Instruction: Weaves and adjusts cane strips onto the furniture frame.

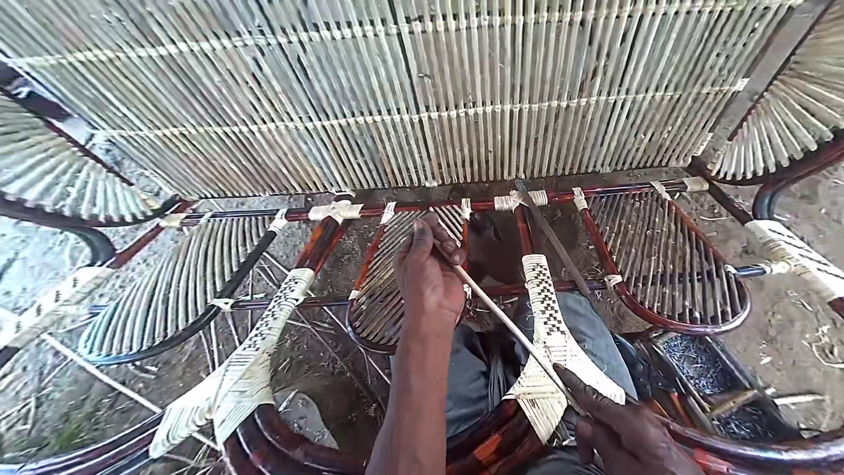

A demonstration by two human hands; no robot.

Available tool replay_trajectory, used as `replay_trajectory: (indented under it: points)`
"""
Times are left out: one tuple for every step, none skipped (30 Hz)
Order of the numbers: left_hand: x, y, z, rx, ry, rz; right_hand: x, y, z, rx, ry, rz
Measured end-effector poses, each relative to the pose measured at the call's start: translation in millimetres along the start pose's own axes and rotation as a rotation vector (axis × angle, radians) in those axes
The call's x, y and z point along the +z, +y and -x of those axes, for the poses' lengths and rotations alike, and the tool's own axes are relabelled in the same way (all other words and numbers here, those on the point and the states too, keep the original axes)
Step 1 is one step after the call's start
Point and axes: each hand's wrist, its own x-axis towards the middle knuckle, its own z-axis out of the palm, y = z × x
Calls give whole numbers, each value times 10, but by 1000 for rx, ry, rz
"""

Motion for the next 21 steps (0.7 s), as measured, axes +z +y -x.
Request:
replay_trajectory:
  points:
    - [-26,8,-38,-10,-8,34,-12,-36,-39,15,-38,-20]
    - [-41,26,-71,-14,-6,57,-24,-64,-87,26,-84,-52]
    - [-47,51,-91,-12,8,70,-29,-100,-144,35,-133,-94]
    - [-48,77,-93,-11,25,68,-24,-140,-214,38,-181,-137]
    - [-49,93,-88,-9,42,57,-11,-171,-306,48,-229,-182]
    - [-48,90,-79,-7,60,43,4,-198,-429,71,-271,-239]
    - [-48,74,-64,-12,75,37,27,-218,-577,103,-306,-327]
    - [-44,48,-46,-19,97,45,44,-242,-740,130,-350,-422]
    - [-45,27,-28,-29,116,59,57,-275,-899,155,-399,-503]
    - [-54,18,-17,-40,141,77,77,-312,-1030,186,-434,-571]
    - [-74,19,-21,-52,156,92,105,-342,-1128,220,-462,-627]
    - [-105,32,-29,-61,153,89,140,-361,-1189,248,-478,-669]
    - [-137,54,-41,-65,144,76,175,-382,-1222,273,-487,-687]
    - [-164,76,-52,-70,141,53,211,-400,-1237,290,-488,-685]
    - [-180,87,-61,-74,148,26,242,-417,-1243,304,-493,-671]
    - [-184,86,-68,-78,162,0,268,-435,-1244,317,-501,-651]
    - [-181,80,-68,-86,182,-15,288,-453,-1242,331,-516,-631]
    - [-170,79,-65,-100,201,-17,307,-474,-1239,347,-532,-614]
    - [-152,84,-65,-110,215,-8,323,-501,-1242,358,-545,-589]
    - [-124,95,-65,-117,225,3,336,-538,-1246,364,-554,-549]
    - [-90,106,-59,-121,231,15,348,-578,-1246,366,-556,-502]
